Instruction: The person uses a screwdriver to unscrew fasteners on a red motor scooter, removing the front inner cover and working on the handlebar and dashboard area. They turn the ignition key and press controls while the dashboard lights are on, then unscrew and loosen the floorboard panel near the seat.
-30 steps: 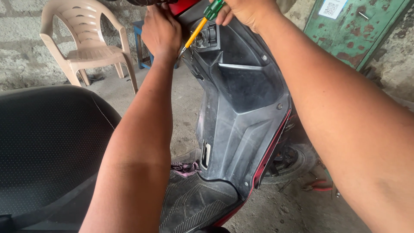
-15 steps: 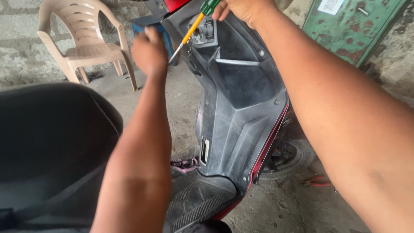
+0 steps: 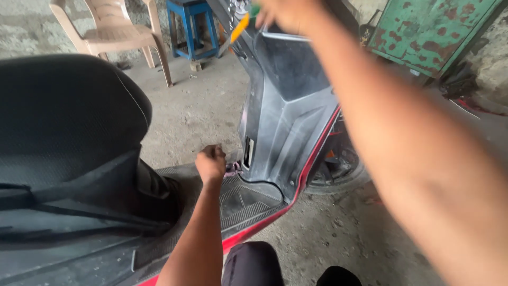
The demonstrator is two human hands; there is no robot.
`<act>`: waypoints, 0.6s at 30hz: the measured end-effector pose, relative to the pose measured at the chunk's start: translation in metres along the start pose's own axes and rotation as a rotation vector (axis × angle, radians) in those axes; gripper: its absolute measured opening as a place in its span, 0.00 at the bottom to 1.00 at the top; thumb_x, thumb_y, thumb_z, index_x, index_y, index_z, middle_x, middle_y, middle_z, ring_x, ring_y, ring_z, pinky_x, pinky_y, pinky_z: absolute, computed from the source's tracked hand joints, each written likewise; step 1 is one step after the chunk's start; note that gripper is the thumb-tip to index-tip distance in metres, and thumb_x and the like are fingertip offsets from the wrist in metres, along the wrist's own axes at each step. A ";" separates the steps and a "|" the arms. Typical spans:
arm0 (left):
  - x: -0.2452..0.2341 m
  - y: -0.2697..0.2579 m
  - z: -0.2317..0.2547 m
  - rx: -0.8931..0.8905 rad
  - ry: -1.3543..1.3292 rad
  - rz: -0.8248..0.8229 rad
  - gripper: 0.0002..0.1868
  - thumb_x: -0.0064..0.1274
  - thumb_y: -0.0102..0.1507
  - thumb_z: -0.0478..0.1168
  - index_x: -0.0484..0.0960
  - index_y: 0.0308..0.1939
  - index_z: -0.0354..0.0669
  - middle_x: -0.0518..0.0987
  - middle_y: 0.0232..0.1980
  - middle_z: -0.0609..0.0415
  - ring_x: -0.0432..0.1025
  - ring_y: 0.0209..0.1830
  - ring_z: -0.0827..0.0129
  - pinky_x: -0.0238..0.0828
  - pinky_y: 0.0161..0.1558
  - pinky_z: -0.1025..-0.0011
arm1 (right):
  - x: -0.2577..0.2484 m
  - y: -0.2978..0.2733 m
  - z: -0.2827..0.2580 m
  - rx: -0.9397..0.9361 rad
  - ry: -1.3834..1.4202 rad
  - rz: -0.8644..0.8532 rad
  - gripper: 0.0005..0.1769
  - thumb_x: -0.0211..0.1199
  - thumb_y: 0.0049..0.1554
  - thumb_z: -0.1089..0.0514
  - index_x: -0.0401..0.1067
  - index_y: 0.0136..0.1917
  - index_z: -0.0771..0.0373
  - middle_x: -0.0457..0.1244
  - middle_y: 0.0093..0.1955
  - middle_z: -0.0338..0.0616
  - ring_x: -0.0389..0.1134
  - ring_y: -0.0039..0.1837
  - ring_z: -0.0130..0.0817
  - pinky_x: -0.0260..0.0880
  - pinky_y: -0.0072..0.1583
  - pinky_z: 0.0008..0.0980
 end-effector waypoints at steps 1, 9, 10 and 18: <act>0.005 -0.006 0.000 -0.034 -0.068 -0.027 0.08 0.53 0.63 0.33 0.85 0.42 0.35 0.84 0.30 0.50 0.77 0.26 0.70 0.75 0.31 0.72 | 0.016 -0.037 -0.021 0.042 0.004 0.039 0.16 0.66 0.63 0.51 0.69 0.53 0.65 0.70 0.43 0.47 0.75 0.41 0.34 0.77 0.40 0.31; 0.048 -0.047 -0.026 -0.382 -0.738 -0.116 0.11 0.49 0.65 0.36 0.85 0.37 0.32 0.81 0.29 0.50 0.73 0.24 0.66 0.70 0.27 0.68 | 0.145 -0.277 0.057 0.530 0.517 0.401 0.23 0.68 0.55 0.57 0.72 0.59 0.73 0.71 0.51 0.55 0.77 0.50 0.44 0.81 0.52 0.37; 0.050 -0.057 -0.020 -0.497 -0.928 -0.114 0.15 0.44 0.65 0.40 0.84 0.36 0.34 0.82 0.29 0.50 0.77 0.25 0.65 0.74 0.28 0.68 | 0.157 -0.303 0.062 0.594 0.527 0.418 0.23 0.67 0.56 0.57 0.72 0.61 0.73 0.72 0.50 0.55 0.77 0.49 0.43 0.80 0.52 0.36; 0.062 -0.159 -0.032 -0.127 -0.434 -0.073 0.15 0.48 0.72 0.42 0.80 0.37 0.34 0.76 0.31 0.50 0.68 0.28 0.66 0.65 0.33 0.65 | 0.210 -0.429 0.128 0.570 0.370 0.156 0.17 0.64 0.56 0.66 0.74 0.59 0.68 0.71 0.46 0.47 0.73 0.46 0.33 0.78 0.49 0.31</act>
Point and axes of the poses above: each hand's wrist, its own y-axis towards the middle knuckle, its own x-axis out of the palm, z = x × y, the point moved 2 cm from there along y, towards the middle knuckle
